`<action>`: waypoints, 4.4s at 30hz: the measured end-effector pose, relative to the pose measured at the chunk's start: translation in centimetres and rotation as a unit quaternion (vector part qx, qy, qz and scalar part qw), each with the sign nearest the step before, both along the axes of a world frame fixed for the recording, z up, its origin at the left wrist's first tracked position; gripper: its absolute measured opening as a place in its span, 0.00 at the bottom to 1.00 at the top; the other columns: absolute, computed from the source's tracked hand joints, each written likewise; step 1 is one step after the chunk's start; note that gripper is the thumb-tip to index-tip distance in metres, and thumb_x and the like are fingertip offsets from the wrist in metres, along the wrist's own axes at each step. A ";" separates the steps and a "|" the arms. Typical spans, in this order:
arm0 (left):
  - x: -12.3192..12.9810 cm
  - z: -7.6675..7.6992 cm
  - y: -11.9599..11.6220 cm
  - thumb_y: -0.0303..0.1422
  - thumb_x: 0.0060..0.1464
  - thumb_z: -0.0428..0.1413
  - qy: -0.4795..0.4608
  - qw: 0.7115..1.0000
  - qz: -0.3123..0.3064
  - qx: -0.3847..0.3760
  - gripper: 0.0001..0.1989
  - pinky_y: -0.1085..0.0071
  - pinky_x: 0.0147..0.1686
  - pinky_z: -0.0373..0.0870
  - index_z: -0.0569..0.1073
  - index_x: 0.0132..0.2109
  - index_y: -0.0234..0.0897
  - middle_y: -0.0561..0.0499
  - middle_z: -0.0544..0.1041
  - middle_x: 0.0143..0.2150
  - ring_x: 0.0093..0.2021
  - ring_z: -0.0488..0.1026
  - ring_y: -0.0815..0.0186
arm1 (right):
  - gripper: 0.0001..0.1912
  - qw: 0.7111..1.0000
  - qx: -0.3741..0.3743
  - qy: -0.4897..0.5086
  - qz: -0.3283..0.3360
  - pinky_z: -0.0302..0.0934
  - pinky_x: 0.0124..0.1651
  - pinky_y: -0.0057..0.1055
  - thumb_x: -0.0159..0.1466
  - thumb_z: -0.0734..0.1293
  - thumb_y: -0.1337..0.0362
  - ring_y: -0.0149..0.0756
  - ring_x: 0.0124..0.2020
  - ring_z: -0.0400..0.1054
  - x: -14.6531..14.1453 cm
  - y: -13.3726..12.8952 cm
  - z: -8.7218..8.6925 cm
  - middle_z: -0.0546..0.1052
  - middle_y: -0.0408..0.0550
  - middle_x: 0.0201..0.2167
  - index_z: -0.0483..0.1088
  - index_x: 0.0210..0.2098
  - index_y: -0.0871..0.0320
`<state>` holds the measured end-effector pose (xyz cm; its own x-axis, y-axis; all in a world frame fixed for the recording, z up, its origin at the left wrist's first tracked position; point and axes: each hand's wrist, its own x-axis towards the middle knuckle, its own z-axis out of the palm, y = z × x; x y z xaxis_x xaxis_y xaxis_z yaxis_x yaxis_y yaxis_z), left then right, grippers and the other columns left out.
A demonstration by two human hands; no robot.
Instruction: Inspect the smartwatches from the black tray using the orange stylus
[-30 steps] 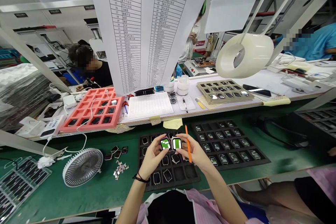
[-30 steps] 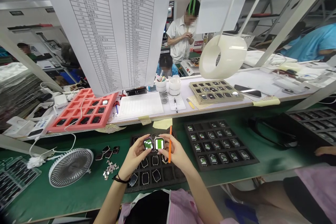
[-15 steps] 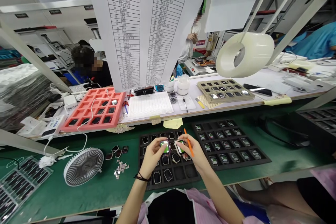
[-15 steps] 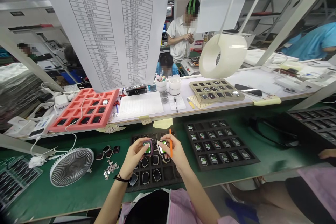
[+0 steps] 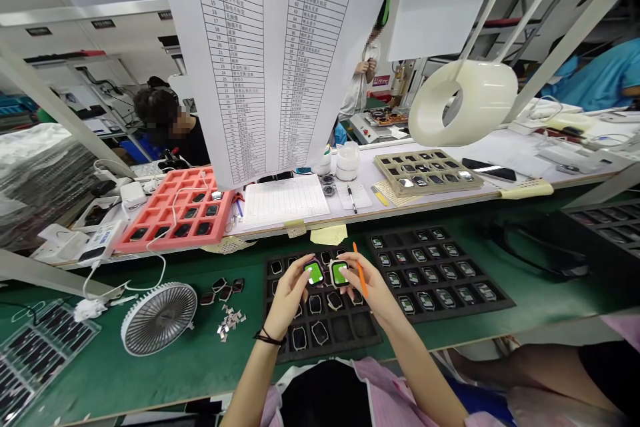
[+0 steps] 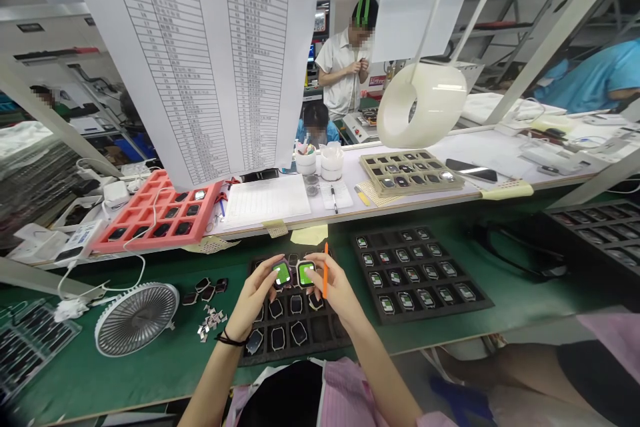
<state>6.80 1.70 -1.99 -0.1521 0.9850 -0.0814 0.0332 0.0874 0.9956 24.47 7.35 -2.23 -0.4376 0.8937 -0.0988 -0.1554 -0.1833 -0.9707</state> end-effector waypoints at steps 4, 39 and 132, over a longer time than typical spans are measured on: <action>-0.1 -0.7 0.1 0.44 0.54 0.56 -0.006 1.000 -0.022 0.018 0.27 0.75 0.25 0.65 0.66 0.58 0.37 0.42 0.72 0.51 0.25 0.63 0.75 | 0.18 1.000 -0.003 0.016 -0.013 0.60 0.20 0.26 0.59 0.68 0.48 0.28 0.22 0.68 0.0 0.1 0.0 0.74 0.46 0.37 0.68 0.41 0.54; 0.5 -0.4 0.1 0.41 0.54 0.58 -0.007 0.999 -0.020 0.045 0.24 0.66 0.44 0.73 0.65 0.55 0.39 0.43 0.69 0.55 0.53 0.69 0.57 | 0.18 1.000 0.010 -0.020 0.004 0.65 0.27 0.29 0.60 0.67 0.52 0.27 0.22 0.68 0.1 0.1 -0.3 0.73 0.50 0.49 0.69 0.47 0.52; 1.2 0.7 -0.2 0.26 0.48 0.61 0.308 0.901 0.024 0.305 0.20 0.57 0.48 0.75 0.71 0.50 0.39 0.43 0.77 0.48 0.48 0.75 0.55 | 0.25 0.907 0.374 -0.018 -0.191 0.68 0.28 0.36 0.70 0.52 0.62 0.37 0.22 0.72 0.3 -2.9 2.4 0.76 0.47 0.18 0.77 0.28 0.55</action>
<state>8.02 1.53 -1.25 -0.0271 0.8090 0.5872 0.6061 -0.4538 0.6532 24.82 4.50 0.18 -0.0899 0.8026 0.5896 -0.0342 0.5892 -0.8073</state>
